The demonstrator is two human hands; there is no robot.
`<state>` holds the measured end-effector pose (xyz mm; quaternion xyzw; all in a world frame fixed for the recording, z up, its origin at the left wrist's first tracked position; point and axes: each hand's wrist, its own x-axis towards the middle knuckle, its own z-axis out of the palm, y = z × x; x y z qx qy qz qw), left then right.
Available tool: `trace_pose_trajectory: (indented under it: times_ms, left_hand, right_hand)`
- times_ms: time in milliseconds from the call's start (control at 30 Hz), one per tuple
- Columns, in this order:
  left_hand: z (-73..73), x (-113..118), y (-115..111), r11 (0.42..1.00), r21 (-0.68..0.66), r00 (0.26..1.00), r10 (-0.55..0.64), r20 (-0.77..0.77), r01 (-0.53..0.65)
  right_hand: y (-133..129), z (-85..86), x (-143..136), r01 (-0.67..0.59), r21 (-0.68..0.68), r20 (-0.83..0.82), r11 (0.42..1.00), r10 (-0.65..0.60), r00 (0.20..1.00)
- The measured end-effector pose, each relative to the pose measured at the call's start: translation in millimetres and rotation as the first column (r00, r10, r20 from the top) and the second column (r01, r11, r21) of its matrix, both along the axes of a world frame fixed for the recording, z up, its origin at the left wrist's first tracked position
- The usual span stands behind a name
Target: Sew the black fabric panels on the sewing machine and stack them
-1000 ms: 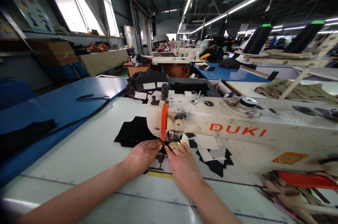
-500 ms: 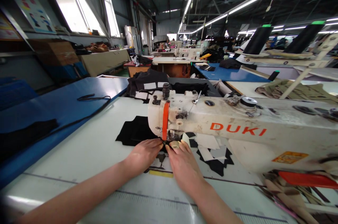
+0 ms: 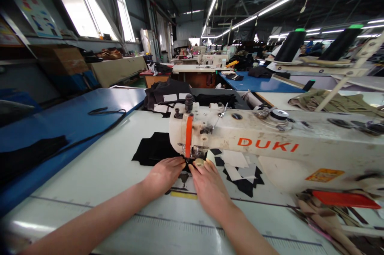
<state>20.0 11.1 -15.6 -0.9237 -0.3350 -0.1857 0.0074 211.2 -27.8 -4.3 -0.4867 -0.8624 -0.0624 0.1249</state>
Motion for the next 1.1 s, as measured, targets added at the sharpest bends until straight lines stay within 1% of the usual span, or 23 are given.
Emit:
trace_pose_trajectory:
  times_ms: [167,233,300,400,467,533,600,667,733,767,800,833,867,900,933,967,1000,1067,1100]
  left_hand:
    - [-3.2,2.1,5.7,1.000,0.000,1.000,0.004,0.003,-0.004]
    - [-2.1,1.1,6.6,1.000,0.008,1.000,-0.002,0.007,0.002]
    - [1.1,-5.7,1.7,0.999,0.021,1.000,-0.025,0.010,0.025]
    - [8.3,-30.5,-21.2,0.997,0.048,0.998,-0.057,-0.005,0.057]
    - [13.6,-52.8,-44.9,0.997,0.041,0.998,-0.059,-0.019,0.060]
    - [19.3,-73.1,-69.6,0.999,-0.003,0.999,-0.033,0.003,0.033]
    - [26.6,-87.7,-90.1,0.996,-0.083,0.997,0.026,0.069,-0.020]
    - [36.5,-95.8,-103.4,0.976,-0.200,0.979,0.121,0.164,-0.088]
    - [49.6,-99.4,-109.3,0.930,-0.344,0.939,0.226,0.258,-0.130]
    - [57.1,-100.4,-110.0,0.895,-0.427,0.916,0.274,0.293,-0.132]
    - [65.0,-101.4,-109.4,0.850,-0.513,0.894,0.319,0.315,-0.122]
    - [73.2,-102.6,-107.8,0.795,-0.598,0.874,0.360,0.327,-0.104]
    - [81.4,-104.1,-105.5,0.731,-0.678,0.855,0.399,0.332,-0.078]
    - [89.4,-105.9,-102.6,0.664,-0.746,0.836,0.436,0.334,-0.048]
    - [97.2,-108.1,-99.5,0.603,-0.798,0.816,0.468,0.339,-0.014]
    - [104.6,-110.5,-96.4,0.552,-0.834,0.796,0.493,0.350,0.024]
    - [111.5,-112.9,-93.5,0.508,-0.859,0.779,0.511,0.364,0.068]
    - [123.0,-117.2,-88.6,0.421,-0.894,0.750,0.540,0.383,0.153]
    - [127.5,-118.9,-86.6,0.377,-0.907,0.738,0.554,0.385,0.189]
  right_hand:
    - [0.5,-4.7,1.3,-0.007,0.030,-0.027,1.000,0.008,1.000]
    - [-0.6,-4.5,2.8,-0.020,0.043,-0.063,0.999,0.022,0.998]
    - [-3.4,-2.4,6.2,-0.049,0.073,-0.127,0.996,0.058,0.990]
    - [-8.9,1.7,15.2,-0.113,0.169,-0.241,0.979,0.152,0.959]
    - [-11.6,2.2,21.3,-0.147,0.227,-0.294,0.963,0.212,0.932]
    - [-14.4,0.8,22.7,-0.163,0.259,-0.325,0.952,0.245,0.914]
    - [-20.6,-0.2,16.0,-0.183,0.246,-0.344,0.952,0.262,0.902]
    - [-32.6,2.8,0.7,-0.200,0.166,-0.378,0.966,0.249,0.892]
    - [-47.6,11.4,-20.5,-0.215,0.007,-0.448,0.977,0.195,0.873]
    - [-54.4,17.7,-31.8,-0.237,-0.091,-0.503,0.967,0.161,0.849]
    - [-59.6,24.8,-42.6,-0.267,-0.211,-0.571,0.940,0.103,0.814]
    - [-62.9,32.5,-52.5,-0.307,-0.336,-0.643,0.890,0.021,0.766]
    - [-64.4,40.4,-60.8,-0.352,-0.445,-0.703,0.823,-0.078,0.706]
    - [-64.4,48.0,-67.3,-0.400,-0.527,-0.746,0.749,-0.183,0.640]
    - [-63.4,55.0,-72.0,-0.452,-0.580,-0.773,0.678,-0.282,0.569]
    - [-62.1,61.2,-75.1,-0.501,-0.609,-0.785,0.615,-0.375,0.493]
    - [-60.9,66.3,-76.9,-0.547,-0.620,-0.785,0.563,-0.458,0.418]
    - [-60.1,73.3,-78.2,-0.605,-0.624,-0.748,0.495,-0.603,0.277]
    - [-60.6,75.5,-78.4,-0.610,-0.630,-0.715,0.480,-0.665,0.216]
